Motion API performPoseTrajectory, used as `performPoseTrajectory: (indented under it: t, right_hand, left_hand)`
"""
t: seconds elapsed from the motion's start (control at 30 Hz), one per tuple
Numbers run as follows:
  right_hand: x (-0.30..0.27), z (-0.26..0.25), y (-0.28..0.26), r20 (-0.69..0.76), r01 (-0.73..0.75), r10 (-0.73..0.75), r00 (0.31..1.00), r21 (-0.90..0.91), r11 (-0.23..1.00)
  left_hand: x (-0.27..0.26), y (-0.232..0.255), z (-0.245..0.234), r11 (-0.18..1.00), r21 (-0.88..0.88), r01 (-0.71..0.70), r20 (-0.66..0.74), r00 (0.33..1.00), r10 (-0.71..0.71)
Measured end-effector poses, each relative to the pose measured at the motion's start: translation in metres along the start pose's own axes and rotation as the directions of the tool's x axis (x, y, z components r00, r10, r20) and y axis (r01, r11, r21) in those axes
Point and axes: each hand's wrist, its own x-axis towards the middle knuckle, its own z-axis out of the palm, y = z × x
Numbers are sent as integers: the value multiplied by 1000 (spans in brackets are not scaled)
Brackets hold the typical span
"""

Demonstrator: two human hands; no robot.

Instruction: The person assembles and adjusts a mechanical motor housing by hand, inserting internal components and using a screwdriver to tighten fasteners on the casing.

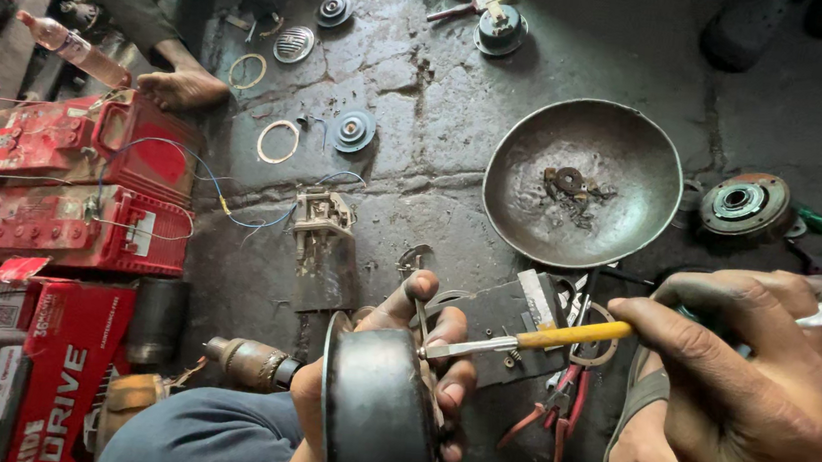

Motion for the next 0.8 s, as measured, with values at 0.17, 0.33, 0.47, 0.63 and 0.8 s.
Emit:
performPoseTrajectory:
  t: [0.17, 0.33, 0.47, 0.63, 0.8]
  right_hand:
    - [0, -1, 5, 33, 56, -55, 998, -21, 998]
    - [-3, -1, 5, 63, 57, -58, 996, 6, 998]
    - [-4, -1, 8, 108, 139, -127, 986, -116, 983]
    - [-10, -3, 12, 45, 151, -147, 988, -92, 984]
    - [-1, -10, 18, 56, 242, -241, 969, 0, 970]
  left_hand:
    - [0, 1, -3, 1000, 2, -12, -3, 1000, 12]
    - [-2, 1, -3, 1000, -3, -18, 16, 1000, 18]
    - [-7, 1, 2, 1000, 10, -28, -53, 998, 29]
    - [-7, 2, -3, 1000, 11, -12, -70, 997, 12]
    - [-7, 3, -8, 1000, 0, -11, -15, 1000, 11]
